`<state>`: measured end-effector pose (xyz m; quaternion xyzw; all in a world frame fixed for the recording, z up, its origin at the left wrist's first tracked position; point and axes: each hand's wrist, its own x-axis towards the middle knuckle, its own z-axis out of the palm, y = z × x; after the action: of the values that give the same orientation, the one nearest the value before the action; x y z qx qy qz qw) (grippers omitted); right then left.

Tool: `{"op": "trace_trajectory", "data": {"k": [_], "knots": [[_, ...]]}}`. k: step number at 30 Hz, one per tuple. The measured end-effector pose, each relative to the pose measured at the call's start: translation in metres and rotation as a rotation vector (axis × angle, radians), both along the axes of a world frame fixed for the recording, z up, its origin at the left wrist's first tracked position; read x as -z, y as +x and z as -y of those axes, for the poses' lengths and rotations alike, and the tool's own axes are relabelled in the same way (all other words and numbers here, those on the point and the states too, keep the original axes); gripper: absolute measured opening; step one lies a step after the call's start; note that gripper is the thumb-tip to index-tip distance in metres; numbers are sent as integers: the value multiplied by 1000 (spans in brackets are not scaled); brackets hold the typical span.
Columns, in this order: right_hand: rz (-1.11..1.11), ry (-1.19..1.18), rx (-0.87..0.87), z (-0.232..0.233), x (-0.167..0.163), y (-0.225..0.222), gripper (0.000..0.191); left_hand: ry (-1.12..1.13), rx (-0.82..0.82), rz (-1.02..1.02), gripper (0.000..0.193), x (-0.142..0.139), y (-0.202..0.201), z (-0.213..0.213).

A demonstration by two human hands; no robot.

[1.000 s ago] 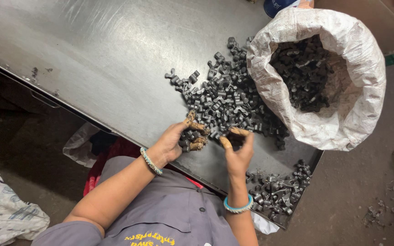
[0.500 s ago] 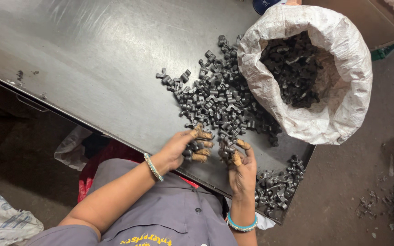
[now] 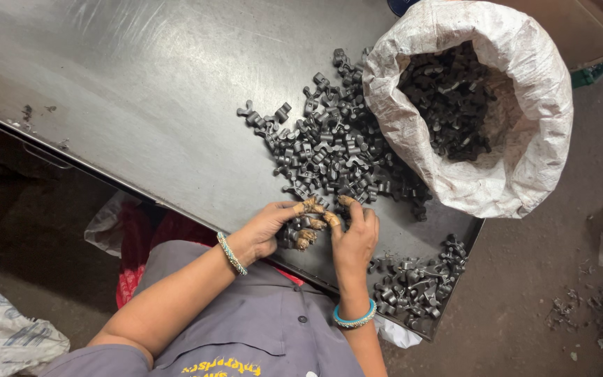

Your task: The person repeatedly picks up small dark metal parts from a metal table, inspects them by hand, and places them into a white sack. The process is continuous and repetitive, with the person handling the parts one at a time or in small handfuls.

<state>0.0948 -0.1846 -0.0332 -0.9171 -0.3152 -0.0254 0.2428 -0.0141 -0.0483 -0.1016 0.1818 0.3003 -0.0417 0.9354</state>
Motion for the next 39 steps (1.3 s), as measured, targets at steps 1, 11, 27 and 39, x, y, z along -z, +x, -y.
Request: {"op": "trace_trajectory", "data": {"k": [1, 11, 27, 39], "knots": [[12, -7, 2, 0, 0, -2, 40, -2, -12, 19, 34, -1, 0, -2], [-137, 15, 14, 39, -10, -10, 23, 69, 57, 105, 40, -12, -1, -8], [-622, 527, 142, 86, 26, 30, 42, 76, 228, 97, 55, -19, 4, -8], [-1036, 1006, 163, 108, 42, 29, 33, 90, 192, 125, 50, -1, 26, 9]]}}
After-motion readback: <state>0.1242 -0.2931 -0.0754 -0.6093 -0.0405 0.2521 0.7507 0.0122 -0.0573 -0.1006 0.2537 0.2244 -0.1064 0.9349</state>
